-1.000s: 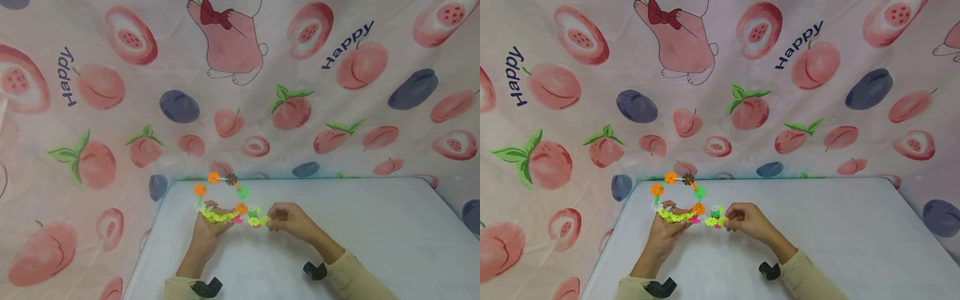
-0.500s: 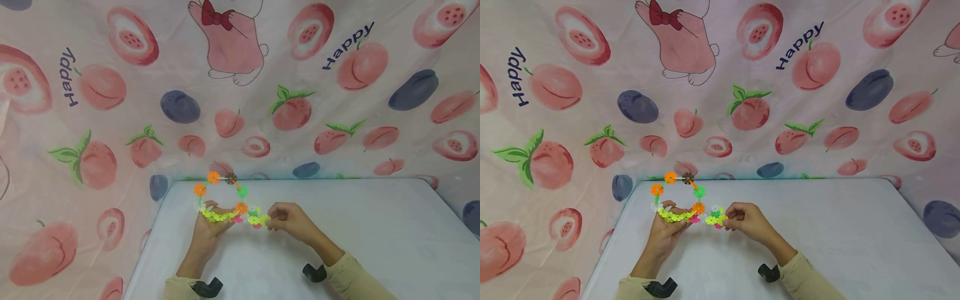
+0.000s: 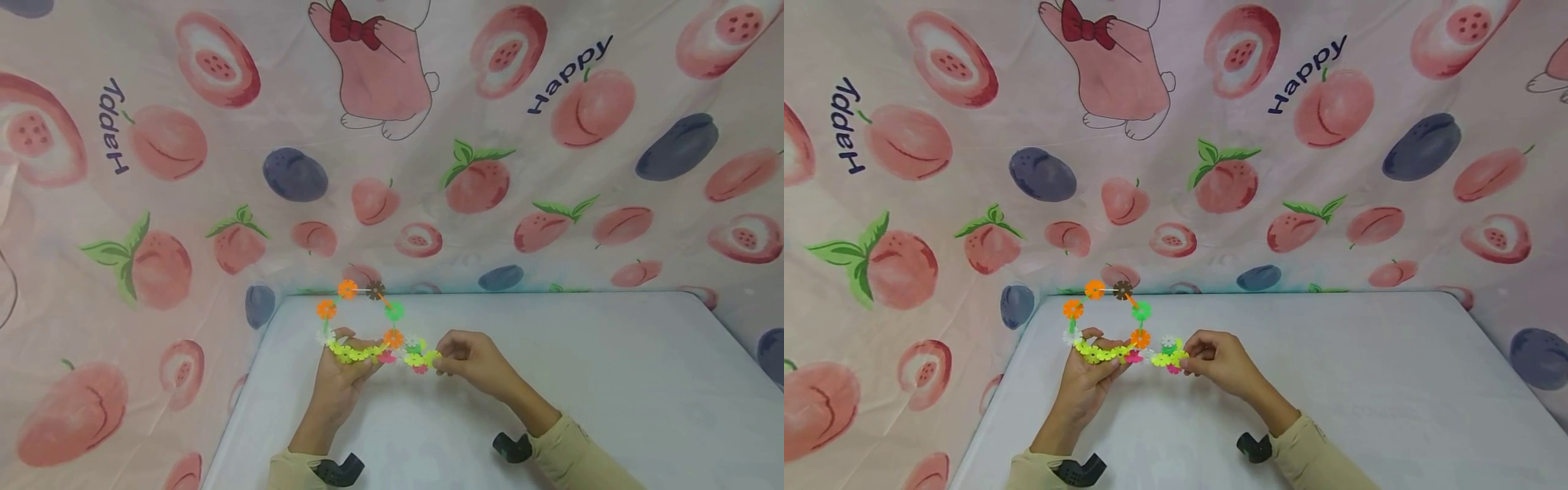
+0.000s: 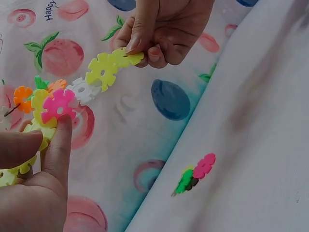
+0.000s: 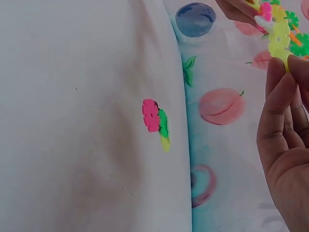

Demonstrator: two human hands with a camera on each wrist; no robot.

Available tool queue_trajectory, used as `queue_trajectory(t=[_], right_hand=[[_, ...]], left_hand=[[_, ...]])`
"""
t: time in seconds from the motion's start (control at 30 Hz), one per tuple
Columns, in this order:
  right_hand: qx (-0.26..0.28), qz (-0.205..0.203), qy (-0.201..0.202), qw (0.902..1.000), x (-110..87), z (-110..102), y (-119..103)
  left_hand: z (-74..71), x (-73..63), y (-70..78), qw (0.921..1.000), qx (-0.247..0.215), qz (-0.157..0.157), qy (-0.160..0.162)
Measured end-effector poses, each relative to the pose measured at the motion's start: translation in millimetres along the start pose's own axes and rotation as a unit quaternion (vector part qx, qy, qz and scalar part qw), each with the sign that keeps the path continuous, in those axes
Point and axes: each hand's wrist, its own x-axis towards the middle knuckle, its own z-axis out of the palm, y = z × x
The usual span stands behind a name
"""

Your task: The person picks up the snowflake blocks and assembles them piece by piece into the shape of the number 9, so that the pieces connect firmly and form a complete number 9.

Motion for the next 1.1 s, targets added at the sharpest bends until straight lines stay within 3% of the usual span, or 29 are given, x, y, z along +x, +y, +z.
queue_trajectory(t=[0.7, 1.1], right_hand=[[0.005, -0.016, 0.009, 0.9998, -1.7, 2.2, 0.9], [0.017, -0.032, 0.02, 0.9991, -5.1, 3.6, -4.8]], left_hand=[[-0.1, 1.9, -5.3, 0.9996, -0.018, 0.018, 0.011], [0.1, 1.1, -7.6, 0.9993, -0.021, 0.021, -0.024]])
